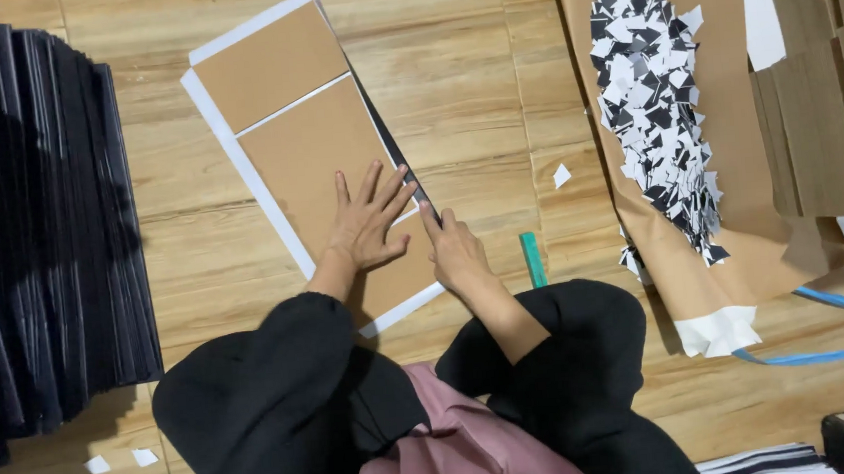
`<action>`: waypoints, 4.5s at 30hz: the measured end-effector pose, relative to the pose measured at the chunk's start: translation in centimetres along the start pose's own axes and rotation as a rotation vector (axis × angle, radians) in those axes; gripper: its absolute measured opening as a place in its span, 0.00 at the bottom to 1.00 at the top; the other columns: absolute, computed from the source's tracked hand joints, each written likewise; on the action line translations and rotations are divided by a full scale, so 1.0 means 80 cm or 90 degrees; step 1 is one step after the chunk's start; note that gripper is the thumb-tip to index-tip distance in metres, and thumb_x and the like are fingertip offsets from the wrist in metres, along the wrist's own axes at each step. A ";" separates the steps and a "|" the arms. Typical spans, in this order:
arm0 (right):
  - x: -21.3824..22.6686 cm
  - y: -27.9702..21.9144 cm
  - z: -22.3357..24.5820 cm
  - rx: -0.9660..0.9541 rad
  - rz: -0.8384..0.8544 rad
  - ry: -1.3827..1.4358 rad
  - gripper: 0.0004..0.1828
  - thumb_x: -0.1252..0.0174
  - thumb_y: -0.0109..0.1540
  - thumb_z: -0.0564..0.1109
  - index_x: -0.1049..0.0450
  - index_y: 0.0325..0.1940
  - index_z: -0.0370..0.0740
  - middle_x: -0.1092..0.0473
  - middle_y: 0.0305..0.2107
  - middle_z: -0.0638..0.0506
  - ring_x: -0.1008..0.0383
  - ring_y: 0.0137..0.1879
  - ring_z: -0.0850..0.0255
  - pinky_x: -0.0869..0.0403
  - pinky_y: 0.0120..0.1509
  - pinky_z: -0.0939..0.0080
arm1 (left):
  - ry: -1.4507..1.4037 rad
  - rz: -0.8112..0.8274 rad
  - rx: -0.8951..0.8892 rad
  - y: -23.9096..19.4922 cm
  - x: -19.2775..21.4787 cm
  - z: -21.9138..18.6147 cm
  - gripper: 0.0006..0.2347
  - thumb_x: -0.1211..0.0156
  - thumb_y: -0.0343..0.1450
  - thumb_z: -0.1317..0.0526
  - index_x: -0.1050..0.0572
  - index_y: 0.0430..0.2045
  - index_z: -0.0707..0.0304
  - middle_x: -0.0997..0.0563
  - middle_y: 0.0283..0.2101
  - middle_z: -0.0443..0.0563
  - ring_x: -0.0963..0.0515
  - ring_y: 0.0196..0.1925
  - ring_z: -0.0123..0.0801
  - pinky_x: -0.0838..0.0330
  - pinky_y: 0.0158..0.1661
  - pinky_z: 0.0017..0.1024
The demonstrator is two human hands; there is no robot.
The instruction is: Applying adhesive to cardboard panels and folding them to assemble box components in a production setting.
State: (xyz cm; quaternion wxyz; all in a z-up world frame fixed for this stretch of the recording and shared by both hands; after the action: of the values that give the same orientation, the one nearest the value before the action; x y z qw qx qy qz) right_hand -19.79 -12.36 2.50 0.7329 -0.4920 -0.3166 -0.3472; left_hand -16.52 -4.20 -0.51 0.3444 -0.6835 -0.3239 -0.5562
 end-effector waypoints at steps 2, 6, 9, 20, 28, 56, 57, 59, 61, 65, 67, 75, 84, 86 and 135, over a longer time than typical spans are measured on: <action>0.002 -0.010 -0.009 0.012 -0.002 -0.007 0.37 0.44 0.54 0.40 0.51 0.65 0.40 0.42 0.42 0.41 0.33 0.46 0.44 0.29 0.47 0.44 | -0.017 -0.056 0.007 -0.005 -0.001 -0.002 0.33 0.64 0.57 0.41 0.52 0.61 0.40 0.55 0.66 0.40 0.59 0.68 0.46 0.64 0.56 0.65; 0.023 -0.042 -0.121 -0.125 -0.215 0.039 0.29 0.41 0.53 0.49 0.37 0.52 0.30 0.35 0.39 0.35 0.33 0.48 0.39 0.33 0.50 0.43 | -0.045 -0.112 0.010 -0.009 -0.006 0.004 0.30 0.69 0.60 0.40 0.51 0.60 0.40 0.52 0.66 0.38 0.57 0.67 0.43 0.68 0.56 0.65; -0.011 -0.061 -0.209 -0.243 -0.229 -0.034 0.27 0.40 0.51 0.50 0.36 0.49 0.34 0.33 0.38 0.39 0.31 0.46 0.43 0.32 0.50 0.46 | -0.066 -0.132 0.007 -0.009 -0.008 0.007 0.29 0.66 0.61 0.42 0.49 0.59 0.40 0.50 0.65 0.38 0.55 0.67 0.43 0.68 0.56 0.66; 0.000 0.016 -0.020 0.195 -0.377 -0.025 0.14 0.49 0.57 0.43 0.30 0.47 0.42 0.37 0.28 0.47 0.34 0.38 0.49 0.34 0.39 0.55 | -0.096 -0.178 0.016 -0.010 -0.007 0.013 0.22 0.64 0.64 0.54 0.43 0.56 0.44 0.47 0.64 0.37 0.52 0.66 0.41 0.67 0.56 0.65; 0.012 0.029 -0.033 0.235 -0.407 -0.003 0.12 0.46 0.56 0.45 0.28 0.43 0.46 0.40 0.24 0.54 0.35 0.33 0.57 0.33 0.36 0.61 | -0.086 -0.140 0.017 -0.009 -0.002 0.016 0.22 0.67 0.65 0.59 0.44 0.57 0.45 0.46 0.63 0.38 0.53 0.66 0.40 0.66 0.58 0.63; 0.089 0.111 0.011 0.245 -0.440 0.130 0.14 0.34 0.50 0.44 0.27 0.38 0.43 0.35 0.25 0.51 0.31 0.35 0.52 0.31 0.39 0.57 | -0.110 -0.158 0.024 0.050 0.008 0.108 0.26 0.62 0.64 0.63 0.52 0.61 0.52 0.47 0.63 0.41 0.49 0.64 0.40 0.64 0.62 0.49; 0.082 0.115 0.023 0.230 -0.439 0.059 0.11 0.38 0.52 0.43 0.29 0.37 0.43 0.37 0.24 0.52 0.32 0.34 0.53 0.32 0.38 0.57 | -0.112 -0.167 0.041 0.053 -0.001 0.114 0.28 0.60 0.63 0.64 0.54 0.61 0.52 0.45 0.63 0.41 0.48 0.64 0.39 0.64 0.62 0.49; 0.070 0.119 0.025 0.214 -0.438 -0.013 0.09 0.42 0.53 0.42 0.30 0.36 0.43 0.40 0.24 0.52 0.34 0.34 0.54 0.33 0.36 0.57 | -0.115 -0.177 0.059 0.057 -0.011 0.124 0.30 0.58 0.62 0.66 0.56 0.61 0.52 0.44 0.62 0.42 0.47 0.63 0.38 0.65 0.62 0.49; 0.038 0.118 0.016 0.289 -0.304 0.014 0.11 0.40 0.53 0.48 0.27 0.39 0.47 0.39 0.24 0.54 0.33 0.34 0.55 0.32 0.37 0.60 | -0.113 -0.173 0.060 0.057 -0.016 0.122 0.29 0.62 0.64 0.67 0.59 0.62 0.54 0.42 0.61 0.43 0.48 0.63 0.37 0.65 0.63 0.46; 0.085 0.122 0.033 0.290 -0.400 0.092 0.13 0.38 0.53 0.42 0.26 0.41 0.40 0.35 0.27 0.45 0.32 0.36 0.45 0.32 0.40 0.52 | -0.134 -0.186 0.058 0.046 -0.003 0.115 0.26 0.65 0.67 0.66 0.59 0.62 0.55 0.40 0.59 0.47 0.45 0.62 0.40 0.61 0.63 0.46; 0.079 0.108 0.057 0.314 -0.409 0.070 0.09 0.49 0.58 0.38 0.29 0.41 0.34 0.40 0.23 0.40 0.36 0.34 0.41 0.36 0.36 0.48 | -0.135 -0.194 0.053 0.046 0.007 0.122 0.24 0.67 0.70 0.65 0.60 0.62 0.55 0.36 0.55 0.50 0.43 0.61 0.41 0.63 0.63 0.45; 0.015 0.072 0.032 0.382 -0.291 0.059 0.13 0.50 0.60 0.46 0.31 0.48 0.44 0.34 0.33 0.46 0.33 0.35 0.49 0.35 0.33 0.54 | 0.045 -0.251 0.028 0.078 0.036 0.168 0.24 0.48 0.66 0.56 0.42 0.58 0.47 0.43 0.60 0.49 0.43 0.59 0.48 0.63 0.59 0.57; 0.097 0.195 0.040 0.216 -0.410 0.111 0.13 0.43 0.54 0.42 0.30 0.43 0.41 0.35 0.29 0.47 0.34 0.34 0.50 0.36 0.35 0.54 | -0.025 -0.181 0.072 0.076 0.029 0.191 0.25 0.49 0.65 0.62 0.43 0.59 0.51 0.45 0.64 0.43 0.51 0.65 0.40 0.65 0.61 0.52; 0.084 0.195 0.048 0.235 -0.415 0.041 0.16 0.47 0.57 0.39 0.33 0.49 0.39 0.41 0.27 0.44 0.38 0.32 0.45 0.37 0.32 0.49 | -0.018 -0.173 0.079 0.077 0.028 0.194 0.27 0.47 0.63 0.61 0.44 0.59 0.51 0.46 0.64 0.42 0.51 0.65 0.39 0.65 0.61 0.52; 0.087 0.217 0.060 0.316 -0.319 0.086 0.14 0.41 0.54 0.42 0.27 0.44 0.41 0.37 0.25 0.46 0.32 0.34 0.48 0.32 0.38 0.56 | -0.121 -0.252 0.163 0.067 0.020 0.208 0.27 0.56 0.63 0.67 0.52 0.59 0.55 0.42 0.60 0.50 0.47 0.65 0.36 0.60 0.63 0.44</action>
State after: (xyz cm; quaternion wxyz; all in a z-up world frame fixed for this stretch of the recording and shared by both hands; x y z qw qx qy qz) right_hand -2.25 -4.40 0.91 0.7415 -0.1818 -0.4527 -0.4606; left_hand -2.87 6.77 -1.97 0.2804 -0.6069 -0.5503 -0.5002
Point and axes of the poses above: each hand's wrist, its own y-axis towards the middle knuckle, its own x-axis out of the back of the hand, z = x × y, the point moved 10 cm from there along y, towards the middle knuckle
